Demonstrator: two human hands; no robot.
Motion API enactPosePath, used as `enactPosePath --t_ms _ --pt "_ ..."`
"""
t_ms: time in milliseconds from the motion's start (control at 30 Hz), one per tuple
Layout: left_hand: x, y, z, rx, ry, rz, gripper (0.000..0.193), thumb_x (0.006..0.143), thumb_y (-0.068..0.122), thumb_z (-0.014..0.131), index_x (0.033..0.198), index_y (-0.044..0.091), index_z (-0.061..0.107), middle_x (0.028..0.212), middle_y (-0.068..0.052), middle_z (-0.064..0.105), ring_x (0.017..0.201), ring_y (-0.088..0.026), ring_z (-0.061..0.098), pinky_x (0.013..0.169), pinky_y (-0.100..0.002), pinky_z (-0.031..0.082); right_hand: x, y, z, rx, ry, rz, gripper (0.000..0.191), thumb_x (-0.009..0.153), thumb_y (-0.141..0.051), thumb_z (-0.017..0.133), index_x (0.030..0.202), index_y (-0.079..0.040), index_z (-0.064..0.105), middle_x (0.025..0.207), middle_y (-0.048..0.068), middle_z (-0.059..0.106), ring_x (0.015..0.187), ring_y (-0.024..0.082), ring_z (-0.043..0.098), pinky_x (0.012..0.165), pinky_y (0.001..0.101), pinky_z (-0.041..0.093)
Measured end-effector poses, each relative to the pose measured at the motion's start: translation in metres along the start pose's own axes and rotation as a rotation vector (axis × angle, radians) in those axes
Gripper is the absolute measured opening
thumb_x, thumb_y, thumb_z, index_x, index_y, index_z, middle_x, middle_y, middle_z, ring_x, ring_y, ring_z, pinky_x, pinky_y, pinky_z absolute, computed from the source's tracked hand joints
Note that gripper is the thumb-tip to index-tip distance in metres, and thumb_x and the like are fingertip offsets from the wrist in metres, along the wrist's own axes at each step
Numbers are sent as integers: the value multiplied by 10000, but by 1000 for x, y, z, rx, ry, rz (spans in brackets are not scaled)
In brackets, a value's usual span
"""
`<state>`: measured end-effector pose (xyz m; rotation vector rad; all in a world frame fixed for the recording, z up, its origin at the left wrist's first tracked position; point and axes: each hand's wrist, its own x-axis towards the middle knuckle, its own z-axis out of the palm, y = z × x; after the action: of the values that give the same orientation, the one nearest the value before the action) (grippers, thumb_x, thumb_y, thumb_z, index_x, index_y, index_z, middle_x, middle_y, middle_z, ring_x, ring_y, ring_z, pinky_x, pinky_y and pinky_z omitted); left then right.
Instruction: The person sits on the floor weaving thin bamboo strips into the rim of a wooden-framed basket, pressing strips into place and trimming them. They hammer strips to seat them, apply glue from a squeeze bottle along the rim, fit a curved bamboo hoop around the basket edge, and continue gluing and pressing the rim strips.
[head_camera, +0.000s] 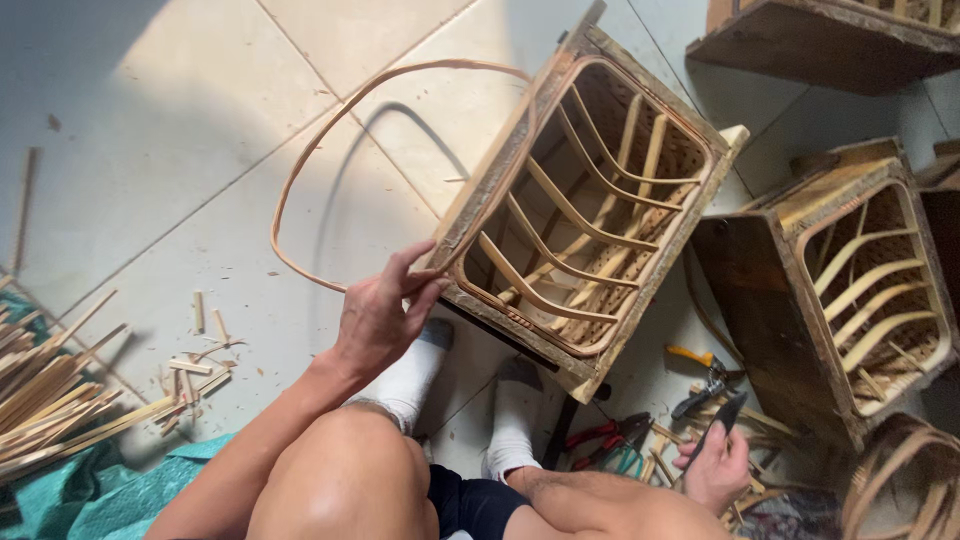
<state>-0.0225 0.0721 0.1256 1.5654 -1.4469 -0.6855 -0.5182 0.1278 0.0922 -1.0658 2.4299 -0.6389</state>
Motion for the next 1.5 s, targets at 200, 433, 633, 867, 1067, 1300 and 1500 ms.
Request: enactPosePath --t_ms 200,433,633,867,1067,1300,1500 --pt "5 35 13 -77 -128 128 533 912 98 759 1381 64 508 967 -83 801 832 -226 772 696 -341 598 -29 -127 -26 482 -607 -95 194 1015 -141 550 993 41 617 767 151 739 514 171 676 450 294 563" --pt "-2 49 19 -255 -324 -74 346 911 153 770 1195 61 597 968 -93 796 864 -208 807 711 -308 634 -51 -245 42 459 -1428 198 597 1011 -164 506 1581 -91 342 644 125 686 370 130 550 360 249 463" --pt "-7 38 8 -180 -361 -36 272 869 198 791 1101 77 717 922 -87 764 796 -221 733 711 -350 572 -45 -255 71 574 -1500 286 520 1077 -172 483 1570 -28 406 628 88 634 368 88 494 342 205 406" --pt "-10 34 0 -15 -346 171 348 882 194 770 1215 102 723 760 -42 677 682 -218 610 654 -382 482 -34 -234 66 661 -1491 344 510 1080 -170 461 1579 -86 396 655 81 637 373 73 478 341 194 394" --pt "-10 39 6 -13 -393 222 308 867 153 760 1170 105 737 734 -37 630 698 -223 598 636 -385 495 -40 -241 57 607 -1451 281 552 1068 -158 488 1603 -75 385 800 122 701 406 86 529 357 201 416" --pt "-12 40 2 78 -389 305 279 813 109 758 1088 71 727 788 -35 645 731 -226 609 636 -378 504 -52 -246 51 423 -1544 195 649 1054 -196 501 1651 -171 246 809 125 702 524 126 662 419 219 508" --pt "-18 32 3 198 -395 377 285 802 119 744 1081 64 725 813 -32 661 740 -231 620 643 -375 499 -61 -239 48 392 -1492 149 675 1037 -209 538 1633 -122 234 840 122 716 521 123 657 413 217 491"
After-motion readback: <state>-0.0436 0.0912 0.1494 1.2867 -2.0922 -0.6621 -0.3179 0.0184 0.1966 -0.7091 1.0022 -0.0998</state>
